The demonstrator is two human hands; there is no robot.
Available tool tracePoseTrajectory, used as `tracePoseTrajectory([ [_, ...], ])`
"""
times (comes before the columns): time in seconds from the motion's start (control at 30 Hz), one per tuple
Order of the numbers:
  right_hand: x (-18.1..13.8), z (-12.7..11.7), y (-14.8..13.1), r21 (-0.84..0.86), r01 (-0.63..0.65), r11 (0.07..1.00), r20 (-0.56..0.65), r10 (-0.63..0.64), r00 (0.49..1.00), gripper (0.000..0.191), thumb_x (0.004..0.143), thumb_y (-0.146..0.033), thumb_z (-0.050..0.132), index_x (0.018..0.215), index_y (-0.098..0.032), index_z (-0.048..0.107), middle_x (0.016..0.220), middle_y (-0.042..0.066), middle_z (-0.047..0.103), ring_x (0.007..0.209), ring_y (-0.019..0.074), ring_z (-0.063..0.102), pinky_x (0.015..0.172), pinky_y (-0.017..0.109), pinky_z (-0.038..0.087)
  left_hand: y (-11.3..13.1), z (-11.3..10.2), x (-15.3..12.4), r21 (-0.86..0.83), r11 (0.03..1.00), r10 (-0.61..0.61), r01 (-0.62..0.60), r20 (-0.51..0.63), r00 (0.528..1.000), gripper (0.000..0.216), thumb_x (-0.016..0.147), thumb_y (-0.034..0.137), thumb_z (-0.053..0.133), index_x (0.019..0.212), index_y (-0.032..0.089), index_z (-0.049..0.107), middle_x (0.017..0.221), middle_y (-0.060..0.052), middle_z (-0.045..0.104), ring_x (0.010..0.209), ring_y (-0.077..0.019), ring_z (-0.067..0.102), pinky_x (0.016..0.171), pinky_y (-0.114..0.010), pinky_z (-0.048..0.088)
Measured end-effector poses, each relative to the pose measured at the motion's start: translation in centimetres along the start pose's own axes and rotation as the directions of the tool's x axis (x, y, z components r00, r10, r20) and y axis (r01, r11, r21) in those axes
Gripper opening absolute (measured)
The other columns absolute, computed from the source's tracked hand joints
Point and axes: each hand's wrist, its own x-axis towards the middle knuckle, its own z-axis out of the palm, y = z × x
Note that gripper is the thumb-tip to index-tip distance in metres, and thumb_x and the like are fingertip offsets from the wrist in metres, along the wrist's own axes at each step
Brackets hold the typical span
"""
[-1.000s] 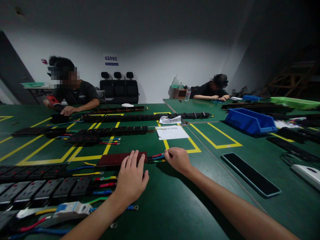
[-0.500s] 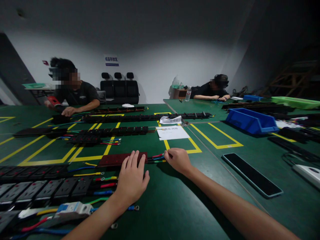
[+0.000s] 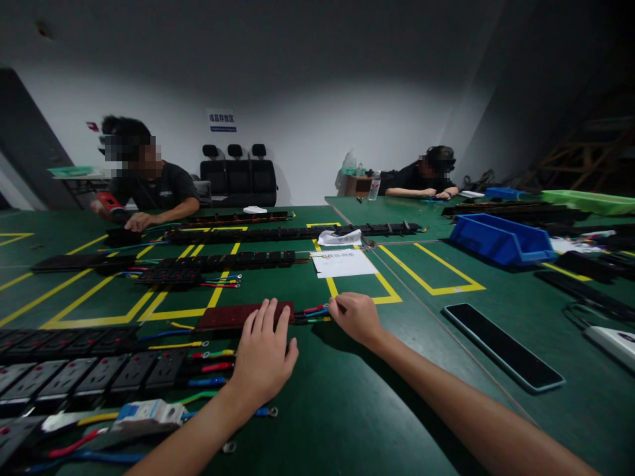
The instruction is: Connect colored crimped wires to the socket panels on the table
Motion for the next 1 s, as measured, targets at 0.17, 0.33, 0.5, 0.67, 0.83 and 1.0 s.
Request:
tracePoseTrajectory([
  [0.17,-0.05,0.06,0.1,0.003,-0.005,1.0,0.007,0.005,1.0,0.04,0.09,-0.024,0.053,0.051,-0.019,0.055,0.055,0.001,0.059,0.05,0.0096,0.045,0.056,0.028,0.022,0.01,0.03,-0.02,-0.002,1.0,-0.008,0.008,0.003,1.0,0.054,0.094,0.035,0.047,0.142,0.013,0.054,0.149,-0.019,0.052,0.141,-0.0351,0.043,0.112,-0.055,0.039],
  [0.33,-0.09,-0.03,0.05,0.014,0.002,1.0,-0.024,-0.002,1.0,0.042,0.092,-0.025,0.051,0.051,-0.019,0.055,0.055,0.002,0.058,0.051,0.0098,0.046,0.057,0.028,0.023,-0.01,0.05,-0.04,0.006,1.0,0.001,-0.001,0.012,1.0,0.055,0.094,0.036,0.047,0.143,0.012,0.054,0.15,-0.02,0.05,0.141,-0.0355,0.043,0.112,-0.055,0.038],
  [0.5,0.06,-0.02,-0.06,-0.023,-0.004,1.0,0.033,0.005,0.999,0.041,0.092,-0.025,0.052,0.052,-0.019,0.058,0.057,0.002,0.061,0.051,0.0102,0.047,0.057,0.029,0.022,-0.03,0.19,-0.07,-0.002,1.0,0.004,-0.004,-0.008,1.0,0.054,0.094,0.035,0.046,0.142,0.011,0.054,0.15,-0.02,0.05,0.142,-0.0356,0.042,0.113,-0.055,0.037],
  [0.67,0.22,-0.19,-0.28,-0.032,-0.019,0.999,0.097,0.022,0.995,0.038,0.091,-0.023,0.054,0.053,-0.019,0.059,0.058,0.002,0.063,0.051,0.0101,0.048,0.058,0.029,0.022,-0.03,0.21,-0.04,0.003,1.0,0.006,-0.006,-0.001,1.0,0.055,0.094,0.036,0.047,0.142,0.011,0.054,0.149,-0.021,0.05,0.141,-0.0359,0.043,0.113,-0.055,0.037],
  [0.83,0.29,-0.25,-0.4,-0.029,-0.035,0.999,0.115,0.038,0.993,0.038,0.092,-0.024,0.053,0.055,-0.019,0.058,0.06,0.002,0.065,0.052,0.0104,0.05,0.058,0.029,0.022,-0.08,0.23,-0.03,0.011,1.0,0.007,-0.007,0.003,1.0,0.054,0.094,0.036,0.047,0.142,0.012,0.054,0.149,-0.02,0.051,0.141,-0.0353,0.043,0.112,-0.055,0.038],
  [1.0,0.36,-0.28,-0.39,-0.023,-0.051,0.998,0.142,0.054,0.988,0.037,0.094,-0.026,0.053,0.058,-0.019,0.06,0.061,0.002,0.067,0.052,0.0109,0.052,0.057,0.029,0.022,-0.09,0.15,-0.04,0.015,1.0,0.007,-0.007,0.003,1.0,0.055,0.094,0.037,0.046,0.143,0.012,0.054,0.149,-0.019,0.051,0.141,-0.0348,0.044,0.112,-0.054,0.039],
])
